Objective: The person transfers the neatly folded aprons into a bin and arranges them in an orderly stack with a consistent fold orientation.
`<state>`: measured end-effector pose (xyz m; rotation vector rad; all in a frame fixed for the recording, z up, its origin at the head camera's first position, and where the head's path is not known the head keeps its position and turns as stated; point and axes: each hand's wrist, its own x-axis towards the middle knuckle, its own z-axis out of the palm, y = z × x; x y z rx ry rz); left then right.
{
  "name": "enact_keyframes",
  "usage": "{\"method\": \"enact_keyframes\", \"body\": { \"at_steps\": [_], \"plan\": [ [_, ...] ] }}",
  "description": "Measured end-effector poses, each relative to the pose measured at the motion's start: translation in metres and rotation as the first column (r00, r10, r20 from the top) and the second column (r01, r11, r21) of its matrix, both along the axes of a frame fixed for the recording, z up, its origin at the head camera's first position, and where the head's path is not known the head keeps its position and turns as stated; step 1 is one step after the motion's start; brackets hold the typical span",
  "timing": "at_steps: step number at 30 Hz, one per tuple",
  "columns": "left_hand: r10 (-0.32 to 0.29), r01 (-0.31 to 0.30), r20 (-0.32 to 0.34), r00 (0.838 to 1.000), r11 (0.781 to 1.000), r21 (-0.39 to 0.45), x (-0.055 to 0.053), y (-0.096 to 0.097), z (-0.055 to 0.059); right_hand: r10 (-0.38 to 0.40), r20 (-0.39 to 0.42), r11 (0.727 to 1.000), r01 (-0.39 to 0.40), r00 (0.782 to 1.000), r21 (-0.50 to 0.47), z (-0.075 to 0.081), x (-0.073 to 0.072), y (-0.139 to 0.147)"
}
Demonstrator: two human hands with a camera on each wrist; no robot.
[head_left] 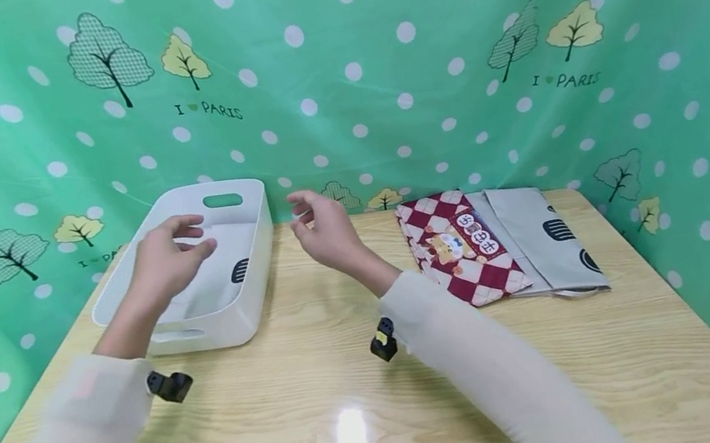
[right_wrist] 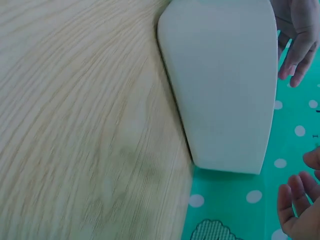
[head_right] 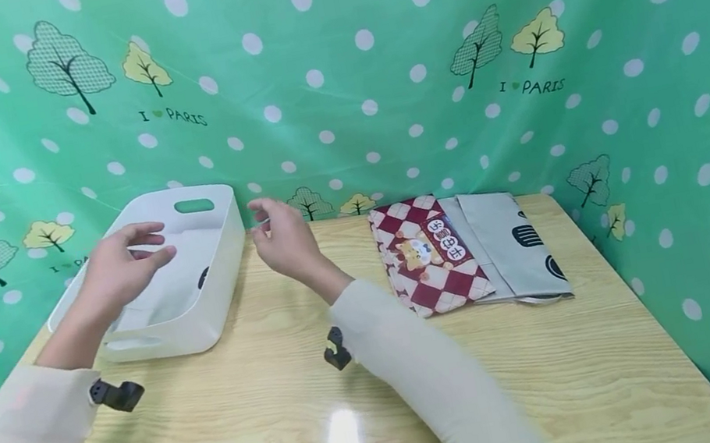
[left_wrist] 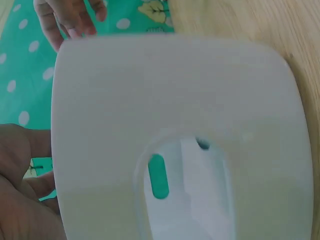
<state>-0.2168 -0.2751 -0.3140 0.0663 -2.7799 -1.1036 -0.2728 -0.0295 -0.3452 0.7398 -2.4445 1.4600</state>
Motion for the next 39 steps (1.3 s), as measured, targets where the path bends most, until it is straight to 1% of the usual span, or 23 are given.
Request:
{"method": "enact_keyframes", "body": {
  "at_steps": [3,5,7,11,15,20,24,30,35,39],
  "plan": [
    [-0.021,0.021,-0.038,0.999,1.0,0.01,0.004,0.013,-0.001,0.001,-0.096,0.994,0.01,0.995,0.111,-0.002,0.001,0.015],
    [-0.036,0.037,-0.062,0.997,0.999,0.015,0.006,0.021,-0.001,0.001,-0.124,0.99,0.017,0.992,0.143,-0.002,0.003,0.025],
    [-0.06,0.062,-0.079,0.995,0.998,0.022,0.008,0.03,0.0,0.0,-0.143,0.988,0.022,0.99,0.151,-0.001,0.005,0.035],
    [-0.099,0.103,-0.119,0.988,0.994,0.03,0.011,0.048,0.003,-0.018,-0.156,0.987,0.042,0.988,0.156,-0.001,0.007,0.054],
    [-0.117,0.122,-0.16,0.98,0.992,0.02,0.014,0.063,0.006,-0.021,-0.171,0.982,0.052,0.985,0.184,-0.004,0.009,0.072],
    [-0.149,0.157,-0.195,0.969,0.987,0.028,0.014,0.083,0.004,-0.041,-0.198,0.978,0.08,0.979,0.191,-0.009,0.011,0.097],
    [-0.171,0.187,-0.201,0.965,0.98,0.064,0.012,0.098,-0.003,-0.061,-0.216,0.978,0.101,0.975,0.182,-0.011,0.011,0.114],
    [-0.176,0.198,-0.178,0.968,0.973,0.116,0.012,0.118,-0.014,-0.067,-0.233,0.98,0.108,0.97,0.165,-0.013,0.011,0.136],
    [-0.201,0.228,-0.18,0.963,0.962,0.15,0.009,0.133,-0.019,-0.129,-0.215,0.977,0.161,0.968,0.137,-0.012,0.014,0.16],
    [-0.203,0.233,-0.173,0.964,0.957,0.173,0.004,0.141,-0.022,-0.185,-0.191,0.969,0.211,0.964,0.126,-0.012,0.013,0.181]
  ]
}}
